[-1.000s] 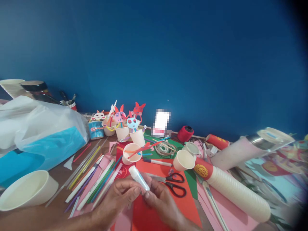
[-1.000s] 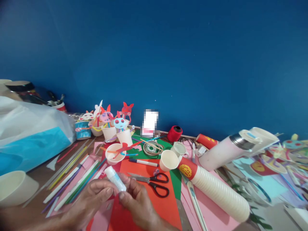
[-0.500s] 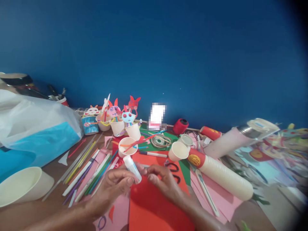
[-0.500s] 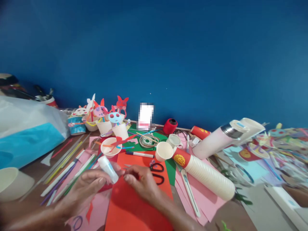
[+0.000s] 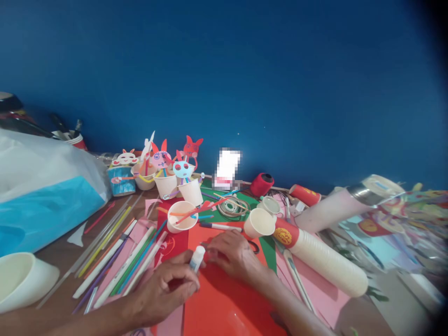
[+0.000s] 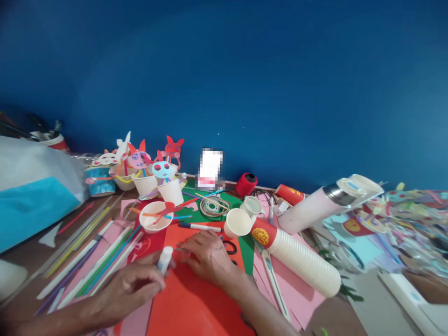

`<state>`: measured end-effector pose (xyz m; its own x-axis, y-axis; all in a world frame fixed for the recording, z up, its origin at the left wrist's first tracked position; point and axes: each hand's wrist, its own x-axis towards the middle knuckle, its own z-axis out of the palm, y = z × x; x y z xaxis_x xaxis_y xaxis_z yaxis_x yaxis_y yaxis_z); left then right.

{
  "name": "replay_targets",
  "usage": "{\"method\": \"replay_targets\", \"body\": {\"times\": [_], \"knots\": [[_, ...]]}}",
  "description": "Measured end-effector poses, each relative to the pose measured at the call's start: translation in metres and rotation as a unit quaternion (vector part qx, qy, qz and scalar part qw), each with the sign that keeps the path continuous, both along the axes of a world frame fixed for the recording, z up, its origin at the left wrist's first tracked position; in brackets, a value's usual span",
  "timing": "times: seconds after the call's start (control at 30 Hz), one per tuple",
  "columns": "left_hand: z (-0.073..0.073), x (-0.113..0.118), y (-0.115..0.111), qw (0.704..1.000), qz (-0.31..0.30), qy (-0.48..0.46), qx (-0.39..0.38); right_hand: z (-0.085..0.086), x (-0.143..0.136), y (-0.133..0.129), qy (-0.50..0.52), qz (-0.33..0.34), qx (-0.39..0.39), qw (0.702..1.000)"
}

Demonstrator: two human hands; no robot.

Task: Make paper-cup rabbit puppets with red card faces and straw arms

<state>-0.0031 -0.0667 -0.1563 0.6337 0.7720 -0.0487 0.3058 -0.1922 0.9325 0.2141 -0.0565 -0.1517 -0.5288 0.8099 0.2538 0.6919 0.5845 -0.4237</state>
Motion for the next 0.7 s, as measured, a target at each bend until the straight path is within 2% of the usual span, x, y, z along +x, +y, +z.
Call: {"method": "replay_targets", "body": {"times": [0.13,0.3,0.43,0.57,0.7], "knots": [[-0.0036,0.0021,-0.0019,1.000,-0.028,-0.001,-0.005,0.0056,0.0032,0.0005,0.027,-0.019,-0.018,0.999],[-0.0018,0.0041,-0.0035,0.999,-0.035,0.022,-0.027,0.0069,0.0065,0.0007,-0.011,0.044,0.038,0.998],[0.0003,0.0053,-0.0054,0.998,-0.037,0.039,-0.035,0.0022,0.0092,0.0000,-0.042,0.046,0.066,0.996],[0.0011,0.0070,-0.0065,0.997,-0.047,0.032,-0.046,-0.0004,0.0079,-0.0020,-0.044,0.052,0.053,0.996],[0.0023,0.0083,-0.0061,0.997,-0.050,0.026,-0.045,0.0045,0.0037,-0.0042,-0.010,0.068,0.032,0.997]]}}
